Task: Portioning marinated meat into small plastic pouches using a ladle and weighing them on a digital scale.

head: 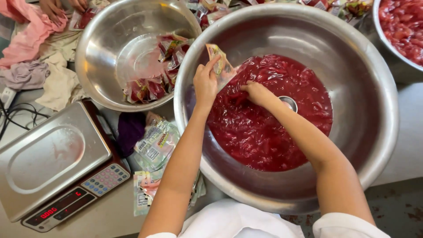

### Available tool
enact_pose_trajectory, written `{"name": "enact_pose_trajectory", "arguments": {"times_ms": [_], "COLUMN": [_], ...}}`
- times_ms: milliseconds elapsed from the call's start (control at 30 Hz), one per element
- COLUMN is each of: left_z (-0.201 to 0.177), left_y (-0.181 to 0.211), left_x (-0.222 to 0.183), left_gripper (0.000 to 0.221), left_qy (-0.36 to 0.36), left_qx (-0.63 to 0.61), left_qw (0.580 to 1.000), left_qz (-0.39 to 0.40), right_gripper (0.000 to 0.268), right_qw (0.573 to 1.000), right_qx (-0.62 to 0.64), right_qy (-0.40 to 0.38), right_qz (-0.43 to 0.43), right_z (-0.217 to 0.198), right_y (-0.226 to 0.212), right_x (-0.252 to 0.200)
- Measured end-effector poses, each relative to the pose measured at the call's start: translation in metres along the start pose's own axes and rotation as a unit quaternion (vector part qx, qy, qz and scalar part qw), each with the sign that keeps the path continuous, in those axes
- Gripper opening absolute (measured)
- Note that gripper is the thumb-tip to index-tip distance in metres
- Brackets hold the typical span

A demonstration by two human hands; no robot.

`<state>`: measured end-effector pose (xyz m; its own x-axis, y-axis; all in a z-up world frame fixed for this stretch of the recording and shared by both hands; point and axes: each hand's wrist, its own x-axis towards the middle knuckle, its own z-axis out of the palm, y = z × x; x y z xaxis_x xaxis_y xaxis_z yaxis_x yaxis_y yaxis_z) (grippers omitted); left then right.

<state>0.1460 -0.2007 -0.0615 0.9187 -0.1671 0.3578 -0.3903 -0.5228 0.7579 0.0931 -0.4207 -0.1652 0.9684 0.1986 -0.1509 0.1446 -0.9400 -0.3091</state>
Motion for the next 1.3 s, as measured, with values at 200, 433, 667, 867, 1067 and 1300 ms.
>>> {"name": "enact_pose_trajectory", "arguments": {"times_ms": [200,433,667,867,1067,1300], "left_z": [0.025,0.042,0.078,0.051,0.056,0.069], "left_y": [-0.019,-0.034,-0.053,-0.016,-0.026,-0.033], "left_x": [-0.004,-0.007,-0.005,-0.009,-0.005,-0.007], "left_gripper": [0.044,0.035,0.034,0.039,0.029,0.030], "left_qy": [-0.006,-0.016,-0.057,-0.170,-0.151,-0.190], "left_qx": [-0.027,0.003,0.027,-0.038,-0.026,-0.022], "left_qw": [1.000,1.000,0.997,0.983,0.973,0.965], "left_qz": [-0.010,-0.009,-0.039,-0.052,-0.171,-0.177], "right_gripper": [0.046,0.051,0.047,0.024,0.038,0.027], "right_qw": [0.994,0.981,0.928,0.730,0.828,0.991], "right_qx": [0.022,0.094,0.273,0.648,0.462,0.056], "right_qy": [0.083,0.116,0.188,0.216,0.314,0.098], "right_qz": [0.063,0.123,0.172,0.032,0.040,0.075], "right_z": [-0.043,-0.047,-0.157,-0.196,-0.098,-0.052], "right_y": [0.010,0.035,-0.059,-0.116,-0.104,-0.081], "right_x": [-0.029,-0.053,-0.081,-0.065,-0.032,-0.015]}}
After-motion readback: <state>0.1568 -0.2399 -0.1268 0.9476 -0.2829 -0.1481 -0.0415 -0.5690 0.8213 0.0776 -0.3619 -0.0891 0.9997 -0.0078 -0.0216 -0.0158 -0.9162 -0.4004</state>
